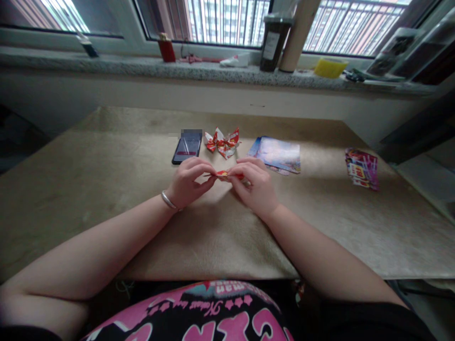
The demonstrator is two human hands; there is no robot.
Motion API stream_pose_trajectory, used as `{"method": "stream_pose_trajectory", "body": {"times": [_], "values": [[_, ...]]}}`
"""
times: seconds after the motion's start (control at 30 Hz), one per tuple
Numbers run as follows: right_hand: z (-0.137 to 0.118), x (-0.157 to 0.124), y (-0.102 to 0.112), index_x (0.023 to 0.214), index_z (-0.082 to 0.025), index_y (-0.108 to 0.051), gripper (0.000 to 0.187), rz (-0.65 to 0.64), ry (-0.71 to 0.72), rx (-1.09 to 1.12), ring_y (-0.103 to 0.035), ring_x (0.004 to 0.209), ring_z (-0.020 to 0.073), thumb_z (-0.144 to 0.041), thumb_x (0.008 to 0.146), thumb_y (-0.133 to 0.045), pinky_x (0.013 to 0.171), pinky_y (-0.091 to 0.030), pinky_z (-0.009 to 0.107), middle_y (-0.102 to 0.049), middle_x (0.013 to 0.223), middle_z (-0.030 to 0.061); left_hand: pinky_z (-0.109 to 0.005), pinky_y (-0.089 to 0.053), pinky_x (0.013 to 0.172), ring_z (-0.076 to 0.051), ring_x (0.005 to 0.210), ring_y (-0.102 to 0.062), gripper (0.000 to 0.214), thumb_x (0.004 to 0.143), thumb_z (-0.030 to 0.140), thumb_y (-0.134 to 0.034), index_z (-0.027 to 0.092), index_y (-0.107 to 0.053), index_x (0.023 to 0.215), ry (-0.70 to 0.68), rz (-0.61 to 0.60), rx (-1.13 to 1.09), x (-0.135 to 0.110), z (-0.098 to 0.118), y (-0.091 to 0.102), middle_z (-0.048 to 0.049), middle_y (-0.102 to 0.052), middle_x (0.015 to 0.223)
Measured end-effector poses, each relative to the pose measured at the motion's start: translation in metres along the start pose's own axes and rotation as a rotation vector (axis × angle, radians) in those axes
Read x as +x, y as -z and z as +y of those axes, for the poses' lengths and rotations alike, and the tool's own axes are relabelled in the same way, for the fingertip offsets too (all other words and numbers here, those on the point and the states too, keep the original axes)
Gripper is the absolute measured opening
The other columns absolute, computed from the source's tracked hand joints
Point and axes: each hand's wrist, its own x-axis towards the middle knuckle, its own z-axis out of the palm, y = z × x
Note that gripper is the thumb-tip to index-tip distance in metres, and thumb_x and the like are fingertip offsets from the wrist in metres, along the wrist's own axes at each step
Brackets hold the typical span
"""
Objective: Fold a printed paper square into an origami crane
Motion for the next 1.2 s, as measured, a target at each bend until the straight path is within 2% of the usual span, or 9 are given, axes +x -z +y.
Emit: {"method": "stream_pose_trajectory", "body": {"times": [0.2, 0.37, 0.53, 0.63, 0.87, 1.2], "values": [[-0.002, -0.001, -0.004, 0.081, -0.026, -0.063, 0.006, -0.031, 0.030, -0.020, -0.061, 0.096, 0.0216, -0.020, 0.080, -0.061, 0.087, -0.049, 0.041, -0.071, 0.082, 0.0004, -0.024, -0.044, 0.067, -0.010, 0.068, -0.056, 0.004, 0.081, 0.023, -0.061, 0.021, -0.061, 0.078, -0.082, 0.020, -0.008, 0.002, 0.005, 0.000, 0.0009, -0.064, 0.076], [-0.003, -0.001, -0.006, 0.079, -0.025, -0.060, 0.009, -0.008, 0.002, 0.007, -0.060, 0.095, 0.0215, -0.016, 0.077, -0.061, 0.085, -0.050, 0.040, -0.070, 0.078, 0.0005, -0.025, -0.043, 0.067, -0.011, 0.068, -0.054, 0.008, 0.081, 0.022, -0.060, 0.020, -0.061, 0.074, -0.058, -0.011, 0.004, 0.000, 0.004, 0.000, 0.0004, -0.064, 0.076], [-0.004, 0.001, -0.008, 0.077, -0.024, -0.060, 0.009, -0.053, 0.060, 0.009, -0.060, 0.093, 0.0203, -0.015, 0.076, -0.060, 0.087, -0.049, 0.040, -0.069, 0.083, 0.0019, -0.027, -0.042, 0.071, -0.012, 0.072, -0.055, 0.008, 0.083, 0.025, -0.058, 0.021, -0.063, 0.079, -0.053, -0.076, 0.037, 0.000, 0.005, 0.001, 0.0001, -0.066, 0.079], [-0.006, 0.003, -0.010, 0.077, -0.024, -0.060, 0.011, -0.055, 0.077, 0.005, -0.060, 0.093, 0.0202, -0.014, 0.076, -0.059, 0.085, -0.049, 0.039, -0.068, 0.082, 0.0022, -0.029, -0.042, 0.074, -0.013, 0.072, -0.054, 0.010, 0.083, 0.026, -0.058, 0.021, -0.062, 0.075, -0.078, -0.087, 0.072, 0.001, 0.006, 0.002, 0.0013, -0.067, 0.077], [-0.004, 0.002, -0.008, 0.073, -0.024, -0.060, 0.013, -0.094, 0.048, 0.031, -0.058, 0.094, 0.0208, -0.012, 0.068, -0.062, 0.089, -0.048, 0.040, -0.066, 0.082, 0.0020, -0.031, -0.040, 0.077, -0.013, 0.071, -0.053, 0.013, 0.081, 0.025, -0.058, 0.022, -0.061, 0.069, -0.103, -0.128, 0.084, 0.003, 0.009, 0.005, 0.0028, -0.068, 0.074], [-0.002, 0.002, -0.005, 0.073, -0.024, -0.060, 0.014, -0.109, 0.037, 0.040, -0.058, 0.097, 0.0219, -0.011, 0.067, -0.061, 0.089, -0.047, 0.040, -0.065, 0.081, 0.0026, -0.032, -0.039, 0.078, -0.013, 0.072, -0.053, 0.013, 0.080, 0.024, -0.057, 0.022, -0.062, 0.068, -0.092, -0.158, 0.092, 0.005, 0.011, 0.007, 0.0029, -0.067, 0.073]]}}
